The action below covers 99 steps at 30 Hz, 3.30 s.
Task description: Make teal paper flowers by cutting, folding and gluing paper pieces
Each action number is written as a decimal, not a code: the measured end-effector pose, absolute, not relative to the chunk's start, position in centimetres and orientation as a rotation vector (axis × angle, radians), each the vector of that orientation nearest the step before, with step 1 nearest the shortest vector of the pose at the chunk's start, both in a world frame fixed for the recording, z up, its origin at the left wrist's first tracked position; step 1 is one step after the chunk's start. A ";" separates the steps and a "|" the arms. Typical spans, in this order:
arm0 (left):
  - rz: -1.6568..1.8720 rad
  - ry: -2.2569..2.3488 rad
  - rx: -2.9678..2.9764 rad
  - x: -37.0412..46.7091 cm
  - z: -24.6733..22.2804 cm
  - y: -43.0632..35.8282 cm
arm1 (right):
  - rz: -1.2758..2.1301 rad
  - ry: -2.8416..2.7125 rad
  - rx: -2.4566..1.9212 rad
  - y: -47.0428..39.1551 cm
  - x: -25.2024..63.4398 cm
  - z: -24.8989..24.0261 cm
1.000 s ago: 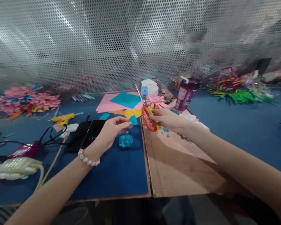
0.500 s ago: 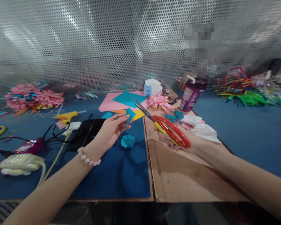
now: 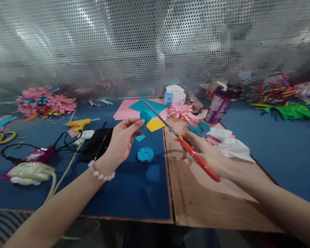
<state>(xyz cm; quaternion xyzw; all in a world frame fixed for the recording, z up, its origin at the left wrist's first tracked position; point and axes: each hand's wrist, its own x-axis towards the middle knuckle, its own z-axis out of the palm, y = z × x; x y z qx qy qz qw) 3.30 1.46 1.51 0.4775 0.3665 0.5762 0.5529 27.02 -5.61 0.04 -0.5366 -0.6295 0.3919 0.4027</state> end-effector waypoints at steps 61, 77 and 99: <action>1.338 0.724 1.132 4.2 1.9 -0.7 | 0.741 -2.025 -1.573 -6.4 25.3 1.8; 1.336 0.761 1.129 4.2 2.0 -0.7 | 0.716 -1.995 -1.579 -6.2 25.7 1.2; 1.321 0.752 1.149 4.1 2.1 -0.7 | 0.681 -2.026 -1.544 -6.4 25.5 1.3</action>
